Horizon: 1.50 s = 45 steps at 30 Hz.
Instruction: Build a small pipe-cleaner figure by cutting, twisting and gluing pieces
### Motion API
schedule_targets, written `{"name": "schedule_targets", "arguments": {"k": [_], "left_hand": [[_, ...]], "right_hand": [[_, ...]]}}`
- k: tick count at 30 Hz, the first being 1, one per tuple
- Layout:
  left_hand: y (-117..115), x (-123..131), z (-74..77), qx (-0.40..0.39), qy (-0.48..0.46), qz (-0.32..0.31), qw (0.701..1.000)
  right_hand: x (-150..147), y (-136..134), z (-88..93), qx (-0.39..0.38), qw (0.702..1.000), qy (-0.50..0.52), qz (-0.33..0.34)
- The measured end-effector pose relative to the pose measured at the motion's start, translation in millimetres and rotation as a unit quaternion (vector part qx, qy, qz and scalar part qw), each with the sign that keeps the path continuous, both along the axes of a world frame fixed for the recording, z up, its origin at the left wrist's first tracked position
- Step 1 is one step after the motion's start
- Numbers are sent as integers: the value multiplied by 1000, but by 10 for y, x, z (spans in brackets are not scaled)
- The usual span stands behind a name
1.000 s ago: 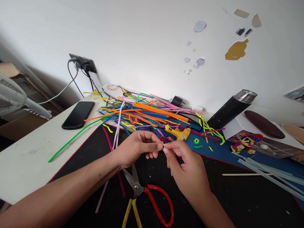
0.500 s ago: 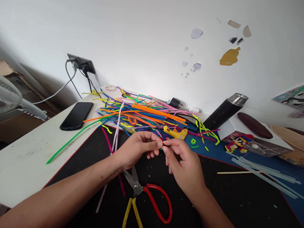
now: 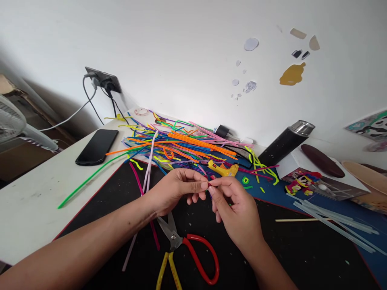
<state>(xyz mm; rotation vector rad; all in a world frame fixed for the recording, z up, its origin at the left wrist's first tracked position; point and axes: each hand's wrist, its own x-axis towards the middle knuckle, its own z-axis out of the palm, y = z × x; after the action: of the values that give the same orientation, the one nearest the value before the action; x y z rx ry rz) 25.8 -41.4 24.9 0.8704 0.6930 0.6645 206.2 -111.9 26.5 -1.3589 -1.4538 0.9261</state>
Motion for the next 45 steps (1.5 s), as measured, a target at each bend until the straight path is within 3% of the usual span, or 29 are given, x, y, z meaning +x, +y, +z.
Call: {"name": "schedule_targets", "arguments": {"k": [16, 27, 45], "left_hand": [[-7, 1, 27, 28, 18, 1, 999], [-15, 5, -8, 39, 20, -4, 999], [-55, 15, 30, 121, 42, 11, 992]], "right_hand": [[-17, 4, 22, 6, 998, 57, -24], [-25, -10, 92, -17, 999, 25, -29], [-11, -12, -14, -12, 999, 22, -32]]}}
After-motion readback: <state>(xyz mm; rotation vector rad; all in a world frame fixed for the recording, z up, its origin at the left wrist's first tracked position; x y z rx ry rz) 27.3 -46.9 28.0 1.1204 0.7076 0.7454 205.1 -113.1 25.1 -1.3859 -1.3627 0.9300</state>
